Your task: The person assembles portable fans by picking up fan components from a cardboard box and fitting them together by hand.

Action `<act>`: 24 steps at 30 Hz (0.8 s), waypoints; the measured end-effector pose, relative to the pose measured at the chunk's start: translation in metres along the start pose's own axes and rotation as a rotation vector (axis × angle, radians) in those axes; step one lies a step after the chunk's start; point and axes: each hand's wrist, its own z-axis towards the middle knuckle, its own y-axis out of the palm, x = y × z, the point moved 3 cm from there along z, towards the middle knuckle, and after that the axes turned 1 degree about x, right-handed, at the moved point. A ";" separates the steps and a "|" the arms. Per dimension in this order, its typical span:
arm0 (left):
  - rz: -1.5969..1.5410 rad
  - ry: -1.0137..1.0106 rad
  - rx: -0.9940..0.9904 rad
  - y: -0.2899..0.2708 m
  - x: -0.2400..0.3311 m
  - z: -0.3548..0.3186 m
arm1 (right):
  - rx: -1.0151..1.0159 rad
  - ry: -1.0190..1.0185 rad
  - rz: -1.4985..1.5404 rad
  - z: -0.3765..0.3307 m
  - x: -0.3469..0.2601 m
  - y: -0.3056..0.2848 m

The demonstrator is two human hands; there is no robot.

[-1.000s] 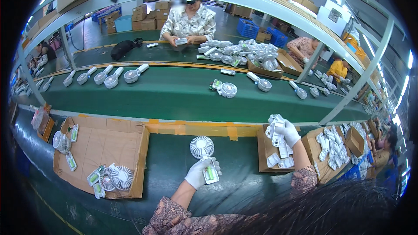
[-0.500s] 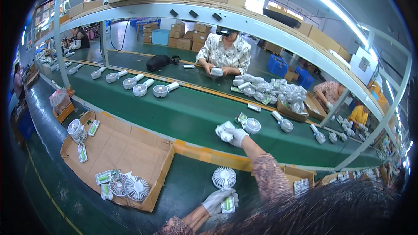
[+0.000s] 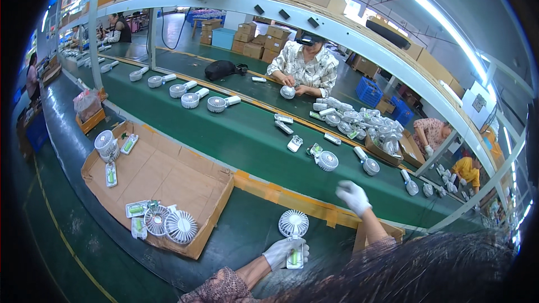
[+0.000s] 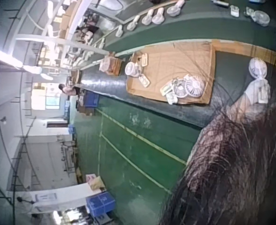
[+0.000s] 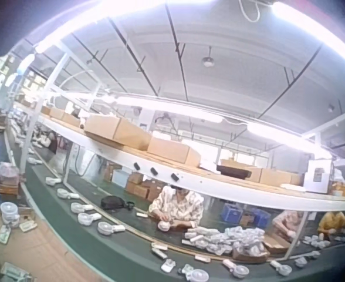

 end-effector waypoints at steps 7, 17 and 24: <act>-0.026 0.053 -0.053 -0.003 -0.001 0.002 | -0.216 0.120 -0.602 -0.171 0.102 -0.102; -0.037 0.119 0.040 0.000 0.003 -0.006 | -0.181 0.284 -0.804 -0.203 0.112 -0.068; -0.092 0.109 0.052 -0.003 0.002 -0.006 | 0.388 -0.141 -0.693 -0.197 0.038 -0.074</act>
